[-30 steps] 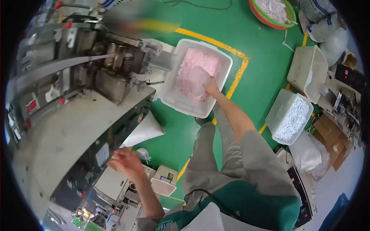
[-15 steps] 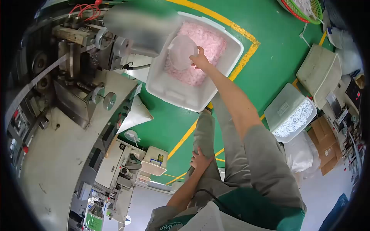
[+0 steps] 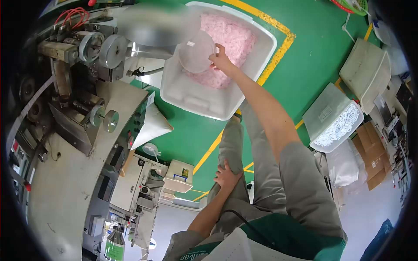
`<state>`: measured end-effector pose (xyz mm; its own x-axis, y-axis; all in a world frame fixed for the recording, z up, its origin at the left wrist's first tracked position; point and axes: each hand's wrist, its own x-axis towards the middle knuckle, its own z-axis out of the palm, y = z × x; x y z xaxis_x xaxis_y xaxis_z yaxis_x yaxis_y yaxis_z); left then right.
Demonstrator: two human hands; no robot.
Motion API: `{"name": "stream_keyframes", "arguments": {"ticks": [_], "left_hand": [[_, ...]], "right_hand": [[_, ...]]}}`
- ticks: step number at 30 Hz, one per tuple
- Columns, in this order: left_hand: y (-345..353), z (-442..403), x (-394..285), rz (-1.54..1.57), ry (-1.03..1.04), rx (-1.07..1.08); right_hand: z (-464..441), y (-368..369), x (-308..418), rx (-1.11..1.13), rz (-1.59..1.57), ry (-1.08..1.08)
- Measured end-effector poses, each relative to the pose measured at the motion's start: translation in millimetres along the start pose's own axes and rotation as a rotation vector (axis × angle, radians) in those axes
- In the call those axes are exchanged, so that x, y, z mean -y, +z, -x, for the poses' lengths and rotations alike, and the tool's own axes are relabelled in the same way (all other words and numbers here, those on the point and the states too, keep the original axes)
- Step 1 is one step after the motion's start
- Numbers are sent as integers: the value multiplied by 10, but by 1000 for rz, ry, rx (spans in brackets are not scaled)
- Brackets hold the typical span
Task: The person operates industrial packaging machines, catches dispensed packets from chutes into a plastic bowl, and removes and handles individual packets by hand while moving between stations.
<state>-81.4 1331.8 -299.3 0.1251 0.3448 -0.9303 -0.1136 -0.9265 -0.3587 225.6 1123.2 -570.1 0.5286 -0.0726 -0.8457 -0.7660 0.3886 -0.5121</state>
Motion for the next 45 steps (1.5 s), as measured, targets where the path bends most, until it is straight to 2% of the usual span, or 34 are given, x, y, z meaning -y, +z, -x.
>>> {"name": "stream_keyframes", "arguments": {"ticks": [18, 21, 24, 45], "left_hand": [[28, 9, -15, -49, 6, -56], [58, 12, -40, -54, -2, -45], [60, 23, -69, -57, -11, -32], [71, 53, -137, -69, -2, -45]], "right_hand": [[188, -42, 23, 30, -145, -50], [202, -52, 26, 52, -80, 11], [180, -48, 5, 25, -65, -42], [230, -133, 41, 55, -60, -21]]}}
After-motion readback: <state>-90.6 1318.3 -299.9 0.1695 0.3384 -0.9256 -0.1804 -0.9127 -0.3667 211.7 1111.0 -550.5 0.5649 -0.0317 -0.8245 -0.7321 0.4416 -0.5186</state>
